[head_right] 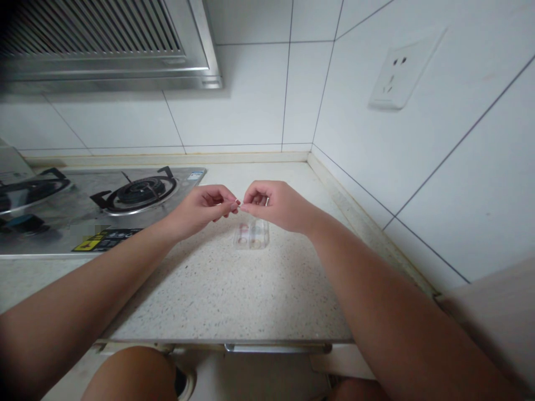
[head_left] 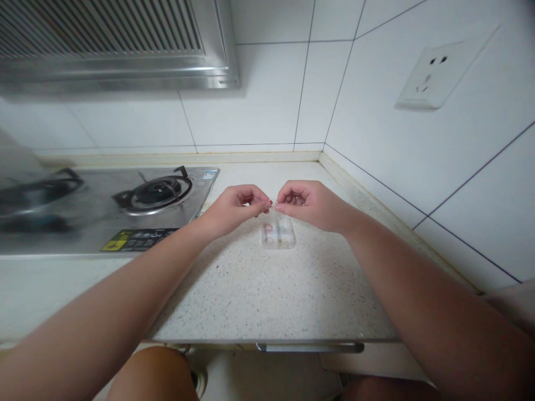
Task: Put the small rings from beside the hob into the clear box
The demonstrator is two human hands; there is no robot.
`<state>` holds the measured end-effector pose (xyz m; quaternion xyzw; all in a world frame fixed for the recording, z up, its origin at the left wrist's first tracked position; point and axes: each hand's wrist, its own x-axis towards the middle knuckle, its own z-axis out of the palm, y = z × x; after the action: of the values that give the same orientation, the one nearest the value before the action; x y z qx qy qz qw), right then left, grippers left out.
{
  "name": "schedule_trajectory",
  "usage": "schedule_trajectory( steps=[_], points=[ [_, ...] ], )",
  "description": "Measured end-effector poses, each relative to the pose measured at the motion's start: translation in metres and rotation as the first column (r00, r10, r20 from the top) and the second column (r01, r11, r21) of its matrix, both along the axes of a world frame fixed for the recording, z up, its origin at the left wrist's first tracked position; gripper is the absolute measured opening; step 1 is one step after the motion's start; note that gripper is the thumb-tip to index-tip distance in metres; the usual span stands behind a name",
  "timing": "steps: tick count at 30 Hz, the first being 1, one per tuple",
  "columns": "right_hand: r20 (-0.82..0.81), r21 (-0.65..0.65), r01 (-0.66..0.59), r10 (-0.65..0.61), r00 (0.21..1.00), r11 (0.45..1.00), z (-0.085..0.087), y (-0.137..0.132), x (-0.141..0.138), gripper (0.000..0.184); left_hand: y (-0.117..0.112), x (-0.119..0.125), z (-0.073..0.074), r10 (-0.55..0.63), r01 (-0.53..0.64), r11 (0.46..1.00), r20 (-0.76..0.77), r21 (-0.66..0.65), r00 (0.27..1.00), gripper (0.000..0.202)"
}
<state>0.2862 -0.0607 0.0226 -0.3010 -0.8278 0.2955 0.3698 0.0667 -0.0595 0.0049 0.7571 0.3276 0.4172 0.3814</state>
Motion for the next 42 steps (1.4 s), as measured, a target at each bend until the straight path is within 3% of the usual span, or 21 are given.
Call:
schedule_trajectory(
  steps=[6,16,25,36,42],
  points=[
    [-0.010,0.014,0.014,-0.014,1.000,1.000,-0.0010,0.0008,0.0001,0.020,-0.0015,0.0008,-0.0001,-0.043,0.043,0.999,0.007,-0.013,0.999,0.021],
    [-0.063,-0.076,-0.023,0.019,0.998,0.997,0.0010,-0.0001,0.0012,0.014,0.0008,-0.0029,-0.0049,-0.101,0.101,0.995,-0.030,-0.018,0.994,0.020],
    [-0.079,-0.135,-0.053,0.042,0.996,0.989,0.0025,-0.0015,0.0010,0.011,0.0008,-0.0029,-0.0039,-0.081,0.082,0.997,-0.107,0.009,0.991,0.016],
    [-0.113,-0.107,-0.078,0.066,0.991,0.991,0.0040,-0.0015,0.0014,0.017,-0.0002,-0.0024,-0.0027,-0.072,0.073,0.997,-0.121,0.005,0.990,0.015],
    [-0.115,-0.052,-0.042,0.036,0.993,0.998,0.0031,-0.0024,-0.0006,0.018,-0.0026,-0.0014,0.0005,-0.080,0.074,0.994,-0.064,-0.083,0.995,0.030]
  ],
)
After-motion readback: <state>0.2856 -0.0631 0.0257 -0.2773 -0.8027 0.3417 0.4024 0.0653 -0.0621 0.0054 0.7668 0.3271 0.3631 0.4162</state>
